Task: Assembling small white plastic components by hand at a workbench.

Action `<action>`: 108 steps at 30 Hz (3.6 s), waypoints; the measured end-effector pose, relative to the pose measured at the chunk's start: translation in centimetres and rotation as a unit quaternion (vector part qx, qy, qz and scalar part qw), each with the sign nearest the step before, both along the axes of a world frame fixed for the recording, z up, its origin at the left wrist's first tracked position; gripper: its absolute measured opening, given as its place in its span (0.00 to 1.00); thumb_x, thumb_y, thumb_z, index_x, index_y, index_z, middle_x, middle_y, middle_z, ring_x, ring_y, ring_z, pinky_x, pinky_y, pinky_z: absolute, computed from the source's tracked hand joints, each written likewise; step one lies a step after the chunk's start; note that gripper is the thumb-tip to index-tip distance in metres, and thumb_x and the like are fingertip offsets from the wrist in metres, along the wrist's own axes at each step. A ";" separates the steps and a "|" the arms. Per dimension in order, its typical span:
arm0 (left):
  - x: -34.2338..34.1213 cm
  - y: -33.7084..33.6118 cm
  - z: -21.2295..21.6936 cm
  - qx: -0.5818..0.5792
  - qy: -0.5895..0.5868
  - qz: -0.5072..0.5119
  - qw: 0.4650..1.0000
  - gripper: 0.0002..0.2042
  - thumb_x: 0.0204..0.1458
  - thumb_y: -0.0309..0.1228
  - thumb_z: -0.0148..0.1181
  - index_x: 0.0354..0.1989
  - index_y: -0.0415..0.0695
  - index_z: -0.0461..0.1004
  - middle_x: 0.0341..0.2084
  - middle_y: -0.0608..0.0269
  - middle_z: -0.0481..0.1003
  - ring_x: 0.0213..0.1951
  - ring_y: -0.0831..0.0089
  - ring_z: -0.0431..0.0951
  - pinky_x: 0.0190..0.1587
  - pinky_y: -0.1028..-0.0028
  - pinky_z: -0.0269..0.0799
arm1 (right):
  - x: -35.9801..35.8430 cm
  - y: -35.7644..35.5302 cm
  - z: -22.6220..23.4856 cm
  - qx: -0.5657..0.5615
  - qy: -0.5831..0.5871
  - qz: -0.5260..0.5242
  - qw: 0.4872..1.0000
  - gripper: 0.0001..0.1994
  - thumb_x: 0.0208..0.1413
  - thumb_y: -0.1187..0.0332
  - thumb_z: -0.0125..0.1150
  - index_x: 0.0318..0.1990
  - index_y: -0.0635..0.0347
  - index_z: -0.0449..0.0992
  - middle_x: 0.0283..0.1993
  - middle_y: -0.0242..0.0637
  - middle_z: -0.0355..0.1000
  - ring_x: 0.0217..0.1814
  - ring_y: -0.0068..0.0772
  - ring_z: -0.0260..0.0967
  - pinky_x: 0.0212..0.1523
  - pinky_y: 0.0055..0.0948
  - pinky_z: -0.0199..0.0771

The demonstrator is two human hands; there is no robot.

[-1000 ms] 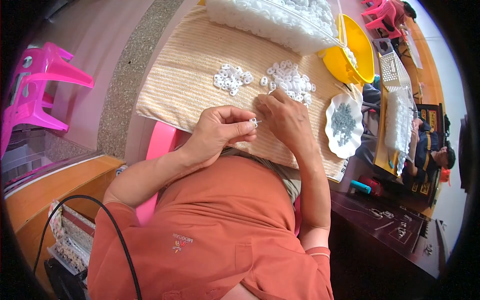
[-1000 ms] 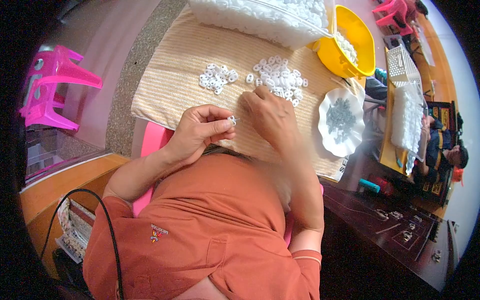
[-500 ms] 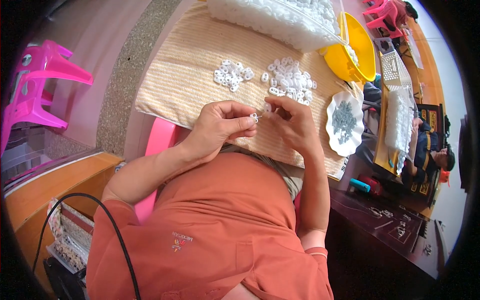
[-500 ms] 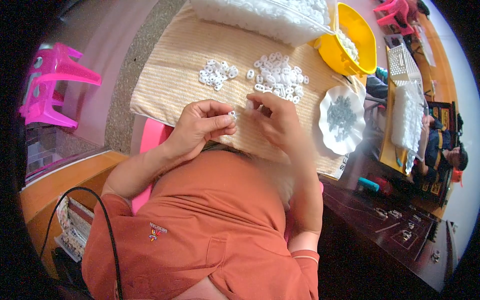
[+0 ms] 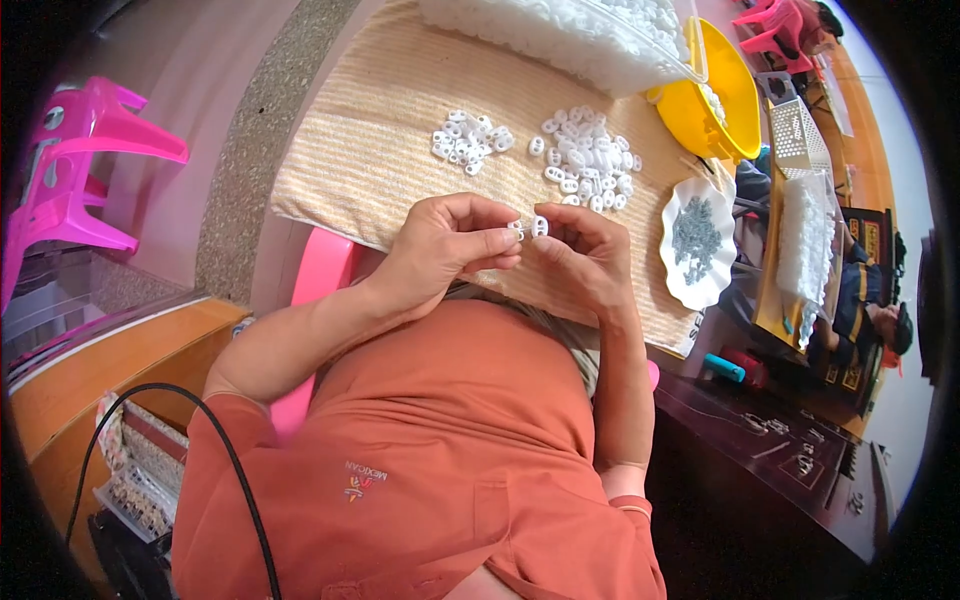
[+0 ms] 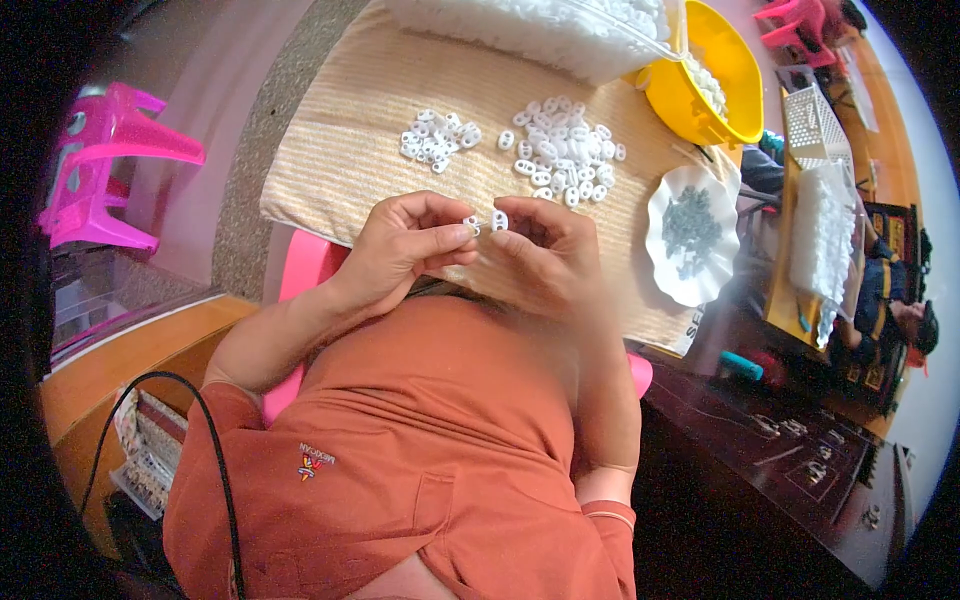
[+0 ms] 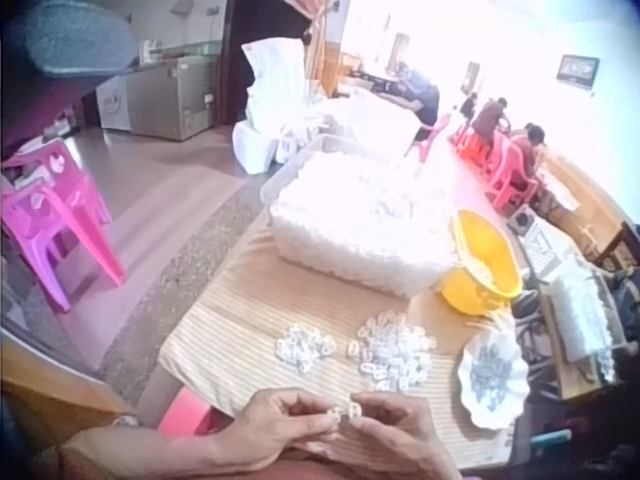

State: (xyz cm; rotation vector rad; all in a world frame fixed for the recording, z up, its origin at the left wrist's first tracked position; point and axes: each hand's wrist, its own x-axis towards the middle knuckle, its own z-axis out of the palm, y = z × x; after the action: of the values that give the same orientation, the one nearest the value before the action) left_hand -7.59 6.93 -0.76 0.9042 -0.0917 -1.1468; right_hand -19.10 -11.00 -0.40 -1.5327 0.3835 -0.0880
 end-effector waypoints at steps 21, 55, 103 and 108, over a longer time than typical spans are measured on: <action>-0.2 -0.1 -0.3 -0.005 -0.018 -0.009 1.000 0.09 0.53 0.22 0.61 0.42 0.35 0.74 0.34 0.60 0.77 0.34 0.74 0.80 0.39 0.77 0.80 | -0.3 0.8 0.2 0.063 -0.051 -0.011 0.997 0.13 0.54 0.79 0.63 0.48 0.69 0.75 0.36 0.30 0.74 0.36 0.17 0.69 0.37 0.17 0.70; -0.5 -0.3 -0.6 0.005 -0.049 -0.013 0.999 0.10 0.53 0.22 0.62 0.43 0.36 0.75 0.33 0.60 0.78 0.33 0.75 0.80 0.39 0.77 0.80 | -0.3 1.1 0.0 0.043 -0.041 -0.001 0.998 0.13 0.54 0.78 0.64 0.47 0.68 0.76 0.38 0.30 0.74 0.39 0.16 0.69 0.41 0.18 0.70; -0.5 0.1 0.1 -0.015 0.062 -0.051 0.997 0.05 0.54 0.23 0.61 0.37 0.40 0.75 0.31 0.60 0.78 0.30 0.73 0.81 0.37 0.73 0.82 | -0.9 1.6 -0.4 0.180 -0.093 0.017 0.979 0.14 0.52 0.82 0.62 0.48 0.71 0.75 0.43 0.40 0.76 0.43 0.27 0.75 0.46 0.23 0.76; -0.3 0.1 0.2 -0.039 0.076 -0.058 0.995 0.06 0.54 0.24 0.62 0.38 0.38 0.75 0.32 0.59 0.78 0.33 0.75 0.80 0.39 0.76 0.80 | -0.8 1.9 0.0 0.167 -0.098 0.007 0.981 0.14 0.52 0.81 0.63 0.48 0.71 0.75 0.43 0.40 0.76 0.43 0.27 0.75 0.46 0.23 0.76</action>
State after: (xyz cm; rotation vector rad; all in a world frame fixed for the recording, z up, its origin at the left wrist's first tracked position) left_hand -7.86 7.02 -0.61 0.7475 -0.0655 -1.3077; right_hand -19.91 -9.11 -0.41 -1.1830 0.2168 -0.1548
